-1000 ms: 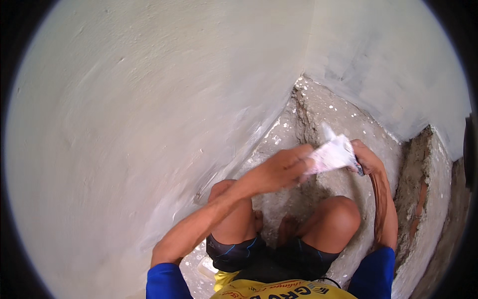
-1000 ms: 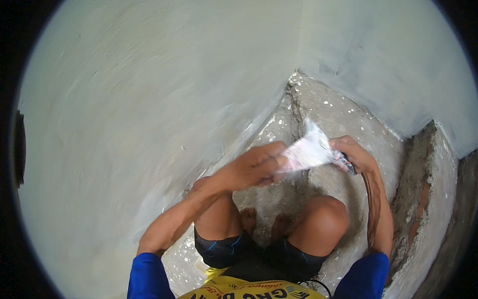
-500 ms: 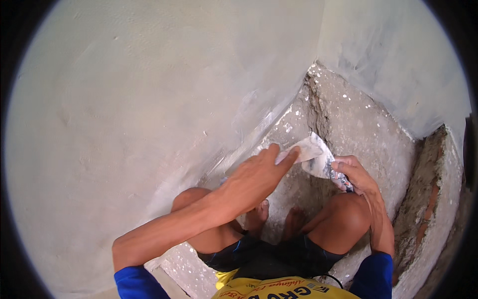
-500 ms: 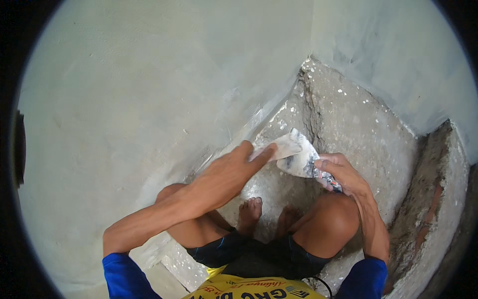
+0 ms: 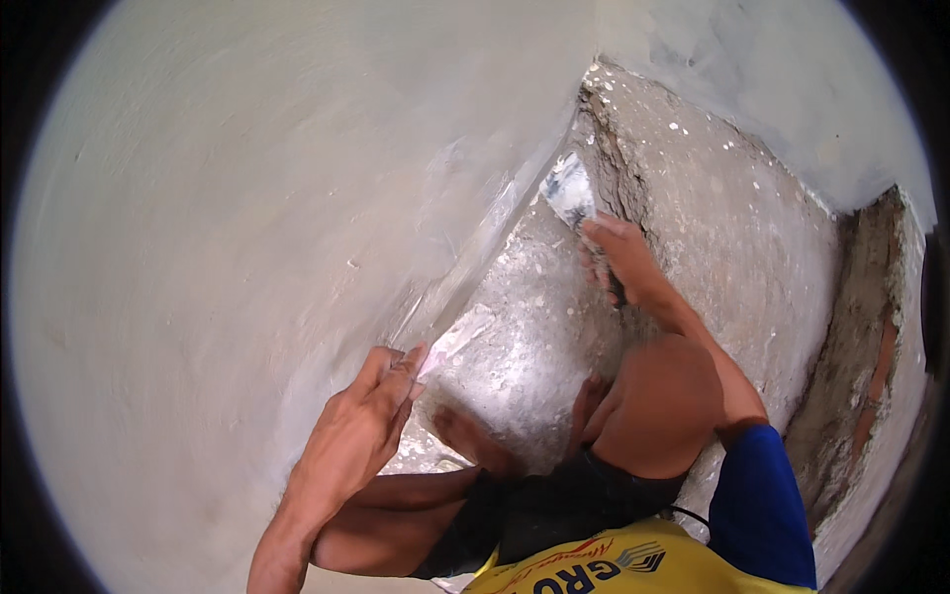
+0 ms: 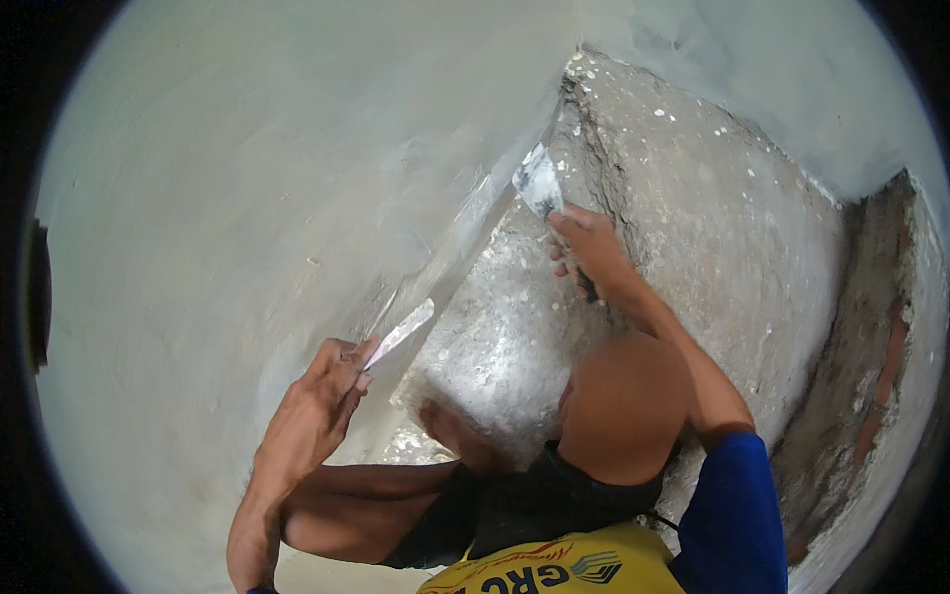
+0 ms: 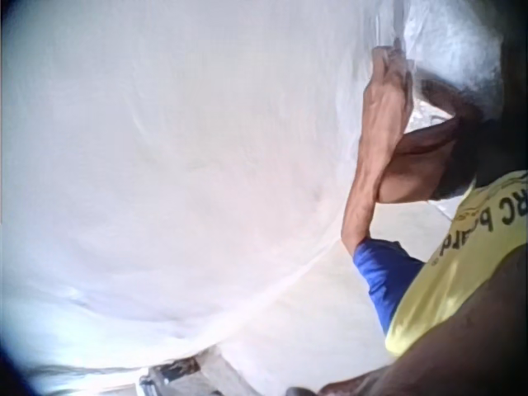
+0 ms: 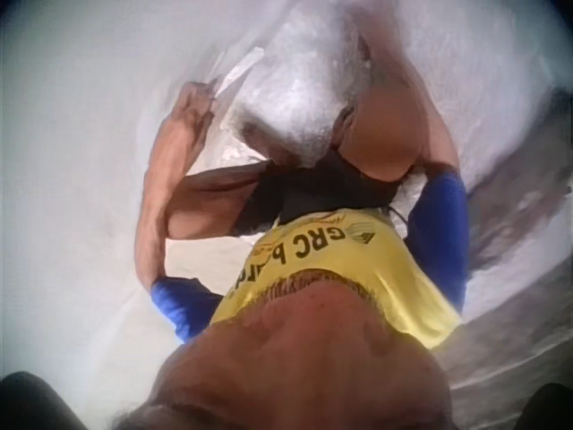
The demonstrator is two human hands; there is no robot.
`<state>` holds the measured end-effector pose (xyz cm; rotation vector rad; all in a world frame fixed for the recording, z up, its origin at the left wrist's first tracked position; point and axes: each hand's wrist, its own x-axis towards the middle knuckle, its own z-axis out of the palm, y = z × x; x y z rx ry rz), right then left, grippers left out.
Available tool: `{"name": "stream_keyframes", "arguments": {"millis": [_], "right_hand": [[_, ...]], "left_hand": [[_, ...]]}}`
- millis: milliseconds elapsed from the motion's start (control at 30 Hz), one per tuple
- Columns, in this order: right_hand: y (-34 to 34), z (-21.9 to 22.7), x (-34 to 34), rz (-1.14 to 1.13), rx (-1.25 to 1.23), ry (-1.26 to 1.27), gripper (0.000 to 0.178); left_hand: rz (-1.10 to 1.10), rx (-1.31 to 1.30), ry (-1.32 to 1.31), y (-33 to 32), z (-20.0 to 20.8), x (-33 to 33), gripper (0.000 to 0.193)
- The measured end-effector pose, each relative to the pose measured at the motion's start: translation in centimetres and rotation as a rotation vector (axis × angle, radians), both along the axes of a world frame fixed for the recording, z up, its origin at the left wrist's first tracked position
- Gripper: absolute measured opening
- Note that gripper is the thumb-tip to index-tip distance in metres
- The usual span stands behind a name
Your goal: The person applies white plaster to a corner wall and staircase edge using a putty knife and their hand, smoothing it over the surface.
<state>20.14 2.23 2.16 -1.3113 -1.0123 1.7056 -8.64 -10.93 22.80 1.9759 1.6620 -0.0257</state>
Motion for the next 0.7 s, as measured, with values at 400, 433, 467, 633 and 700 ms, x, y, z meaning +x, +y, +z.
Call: {"name": "stream_keyframes", "arguments": {"millis": [400, 433, 467, 633, 700], "right_hand": [[2.9, -13.3, -7.9, -0.280, 0.718, -0.400, 0.069], [3.5, -13.8, -7.8, -0.284, 0.842, -0.461, 0.074], [3.8, -14.3, -8.0, -0.286, 0.839, -0.462, 0.074], [5.3, -16.3, -8.5, -0.268, 0.807, -0.476, 0.080], [5.9, -16.2, -8.8, -0.271, 0.848, -0.519, 0.079]], "left_hand": [[-0.069, 0.063, -0.108, 0.3, 1.1, 0.1, 0.047], [-0.079, 0.065, -0.108, 0.2, 1.0, -0.1, 0.047], [-0.058, 0.062, -0.108, -0.1, 0.7, -0.6, 0.048], [-0.025, 0.074, -0.111, -1.0, -0.2, -1.7, 0.049], [-0.054, 0.092, -0.070, -1.0, 0.0, -1.7, 0.049]]}}
